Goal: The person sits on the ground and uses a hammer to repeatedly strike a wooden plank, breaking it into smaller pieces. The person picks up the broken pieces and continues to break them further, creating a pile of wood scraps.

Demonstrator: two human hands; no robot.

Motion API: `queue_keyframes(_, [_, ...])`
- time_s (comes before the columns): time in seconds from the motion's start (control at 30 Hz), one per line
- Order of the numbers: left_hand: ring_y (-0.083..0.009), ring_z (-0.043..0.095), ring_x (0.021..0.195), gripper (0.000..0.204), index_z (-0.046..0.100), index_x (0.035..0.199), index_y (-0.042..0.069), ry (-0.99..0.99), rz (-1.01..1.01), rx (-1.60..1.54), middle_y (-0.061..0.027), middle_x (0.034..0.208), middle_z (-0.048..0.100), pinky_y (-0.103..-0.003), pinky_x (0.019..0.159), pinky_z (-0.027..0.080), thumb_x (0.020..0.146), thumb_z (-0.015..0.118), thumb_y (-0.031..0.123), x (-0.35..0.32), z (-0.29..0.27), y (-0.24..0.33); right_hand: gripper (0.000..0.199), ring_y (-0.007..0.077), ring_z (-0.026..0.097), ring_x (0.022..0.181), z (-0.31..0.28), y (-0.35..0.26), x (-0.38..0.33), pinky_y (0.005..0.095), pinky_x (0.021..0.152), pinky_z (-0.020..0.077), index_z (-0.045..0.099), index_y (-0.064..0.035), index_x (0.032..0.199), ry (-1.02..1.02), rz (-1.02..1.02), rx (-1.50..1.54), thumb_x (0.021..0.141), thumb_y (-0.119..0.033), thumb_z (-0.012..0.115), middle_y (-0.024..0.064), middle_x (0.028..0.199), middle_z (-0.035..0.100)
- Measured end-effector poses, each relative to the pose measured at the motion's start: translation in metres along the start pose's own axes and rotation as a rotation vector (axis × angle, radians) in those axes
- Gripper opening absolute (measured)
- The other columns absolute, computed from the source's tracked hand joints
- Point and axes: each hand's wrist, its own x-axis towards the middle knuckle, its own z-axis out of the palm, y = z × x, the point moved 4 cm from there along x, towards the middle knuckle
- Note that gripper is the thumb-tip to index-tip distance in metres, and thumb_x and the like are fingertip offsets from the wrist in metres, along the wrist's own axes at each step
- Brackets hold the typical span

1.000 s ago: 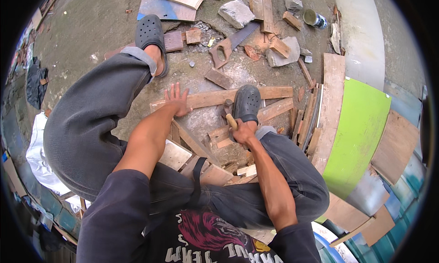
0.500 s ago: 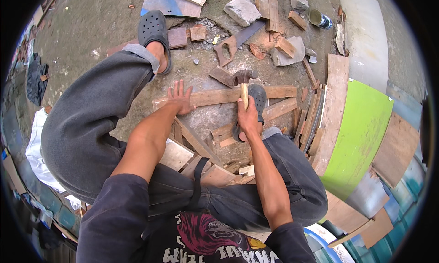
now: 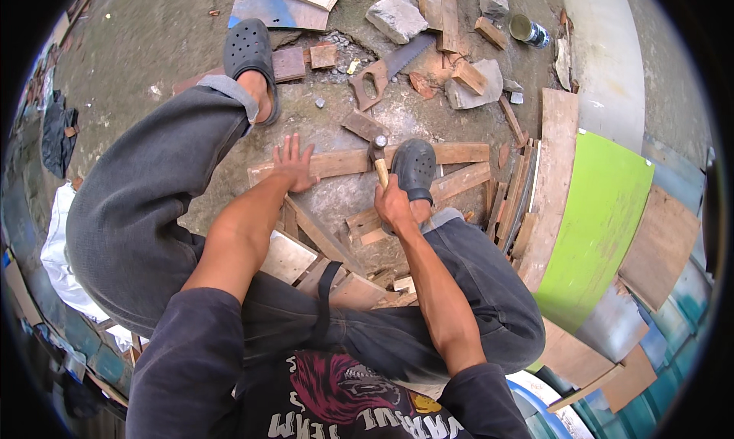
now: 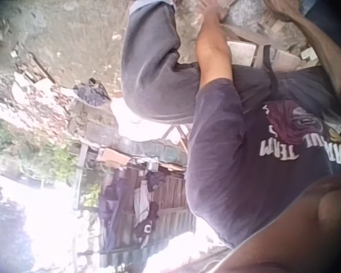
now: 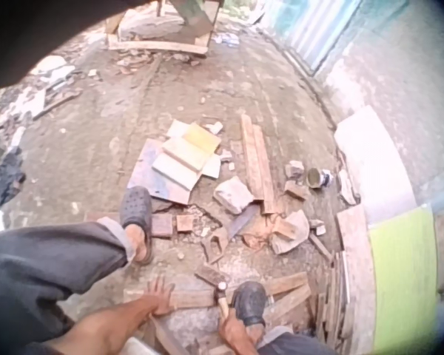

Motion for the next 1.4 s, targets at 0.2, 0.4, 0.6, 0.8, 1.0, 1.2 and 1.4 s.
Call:
queue_keyframes(0.2, [-0.0375,-0.017,0.147,0.094,0.005,0.156,0.019,-0.017,-0.003,-0.002,-0.0208,0.159,-0.016,-0.058,0.115,-0.004,0.087,0.055,0.058,-0.005,-0.002,0.000,0.040,0.0556,0.058,0.094,-0.009,0.000,0.015,0.0578,0.084,0.0461,0.041,0.0041,0.114,-0.033,-0.029,-0.064,0.094,-0.029,0.050,0.0407,0.095,0.060])
queue_keyframes(0.4, [-0.0367,-0.017,0.147,0.093,0.004,0.156,0.020,-0.033,-0.031,0.018,-0.0196,0.160,-0.017,-0.058,0.116,-0.005,0.088,0.054,0.059,-0.008,-0.005,0.003,0.047,0.0391,0.069,0.076,-0.024,0.002,0.018,0.0451,0.070,0.0549,0.045,0.0080,0.118,-0.465,0.161,0.008,0.093,-0.031,0.050,0.0296,0.085,0.067])
queue_keyframes(0.6, [-0.0372,-0.019,0.147,0.094,0.003,0.156,0.020,-0.043,-0.015,0.022,-0.0195,0.159,-0.018,-0.059,0.115,-0.004,0.088,0.054,0.059,-0.009,-0.005,0.006,0.048,0.0297,0.065,0.055,0.008,0.021,-0.026,0.0380,0.046,0.0505,0.050,0.0058,0.115,-0.300,0.139,0.188,0.096,-0.038,0.052,0.0226,0.077,0.066])
queue_keyframes(0.8, [-0.0374,-0.019,0.147,0.095,0.002,0.156,0.018,-0.028,-0.005,0.015,-0.0205,0.159,-0.018,-0.060,0.115,-0.004,0.088,0.054,0.059,-0.005,-0.003,0.003,0.044,0.0222,0.064,0.070,-0.003,0.033,-0.039,0.0387,0.066,0.0498,0.054,0.0003,0.105,0.394,0.001,0.073,0.097,-0.043,0.054,0.0141,0.078,0.067])
queue_keyframes(1.0, [-0.0380,-0.018,0.147,0.094,0.003,0.156,0.017,-0.007,0.013,0.008,-0.0217,0.159,-0.017,-0.060,0.115,-0.004,0.088,0.054,0.058,-0.007,-0.004,0.003,0.023,0.0205,0.059,0.052,-0.026,0.025,-0.038,0.0367,0.050,0.0448,0.055,-0.0005,0.095,0.222,0.054,0.840,0.089,-0.019,0.066,0.0108,0.061,0.059])
queue_keyframes(1.2, [-0.0397,-0.016,0.147,0.097,0.005,0.156,0.016,0.003,0.030,0.017,-0.0243,0.159,-0.015,-0.061,0.114,-0.001,0.086,0.056,0.060,-0.003,0.001,0.002,0.023,0.0153,0.047,0.038,0.002,0.036,-0.025,0.0318,0.037,0.0363,0.055,-0.0031,0.079,0.080,0.203,0.791,0.087,-0.021,0.067,0.0039,0.054,0.051])
queue_keyframes(1.4, [-0.0416,-0.015,0.147,0.099,0.004,0.156,0.015,0.010,0.027,0.036,-0.0265,0.158,-0.015,-0.061,0.114,0.001,0.085,0.056,0.061,0.002,0.003,-0.002,0.015,0.0117,0.050,0.047,-0.004,0.012,-0.031,0.0279,0.045,0.0414,0.052,-0.0053,0.080,0.320,-0.253,1.075,0.088,-0.013,0.062,0.0009,0.056,0.048])
